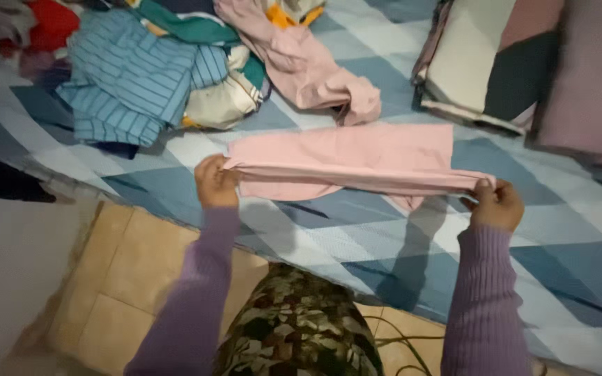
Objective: The person folds a pink towel and places it on the bed. They then fold a multi-colored blanket and a pink shirt, stacking each item neatly on the bed.
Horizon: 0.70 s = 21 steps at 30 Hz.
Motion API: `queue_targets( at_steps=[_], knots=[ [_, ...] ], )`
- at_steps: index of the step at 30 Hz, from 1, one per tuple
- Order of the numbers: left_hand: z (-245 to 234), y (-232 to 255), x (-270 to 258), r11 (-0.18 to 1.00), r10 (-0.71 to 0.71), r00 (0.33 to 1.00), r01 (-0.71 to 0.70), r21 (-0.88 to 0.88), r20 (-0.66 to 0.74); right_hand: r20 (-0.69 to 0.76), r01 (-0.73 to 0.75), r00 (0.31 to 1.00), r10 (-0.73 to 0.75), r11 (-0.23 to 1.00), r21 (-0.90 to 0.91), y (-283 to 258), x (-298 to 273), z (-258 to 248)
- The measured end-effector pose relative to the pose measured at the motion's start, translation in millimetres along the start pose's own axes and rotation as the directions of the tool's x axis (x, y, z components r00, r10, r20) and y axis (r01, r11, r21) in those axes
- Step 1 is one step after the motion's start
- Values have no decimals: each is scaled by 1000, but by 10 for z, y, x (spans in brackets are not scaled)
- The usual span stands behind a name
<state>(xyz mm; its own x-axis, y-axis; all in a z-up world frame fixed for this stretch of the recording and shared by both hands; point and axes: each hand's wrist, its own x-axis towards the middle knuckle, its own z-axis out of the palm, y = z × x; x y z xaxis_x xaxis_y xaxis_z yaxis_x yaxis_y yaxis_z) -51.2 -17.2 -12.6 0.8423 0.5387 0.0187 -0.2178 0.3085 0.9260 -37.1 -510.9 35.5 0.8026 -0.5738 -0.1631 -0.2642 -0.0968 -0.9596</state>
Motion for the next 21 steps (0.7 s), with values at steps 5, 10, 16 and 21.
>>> queue_targets(
  at_steps=[5,10,16,21],
  knots=[
    [488,883,218,971,-27,1000,29,236,-13,114,81,986,-119,953,293,-1088,-21,-64],
    [821,1319,727,985,16,999,-11,-173,32,109,177,965,-237,902,394,-1854,195,126],
    [780,1280,1027,182,532,846,-154,971,34,234,455,854,-465,885,100,-1974,385,1071],
    [1798,716,1180,632,-103,740,-467,618,664,550,656,586,-595,747,110,-1827,4,2309]
  ],
)
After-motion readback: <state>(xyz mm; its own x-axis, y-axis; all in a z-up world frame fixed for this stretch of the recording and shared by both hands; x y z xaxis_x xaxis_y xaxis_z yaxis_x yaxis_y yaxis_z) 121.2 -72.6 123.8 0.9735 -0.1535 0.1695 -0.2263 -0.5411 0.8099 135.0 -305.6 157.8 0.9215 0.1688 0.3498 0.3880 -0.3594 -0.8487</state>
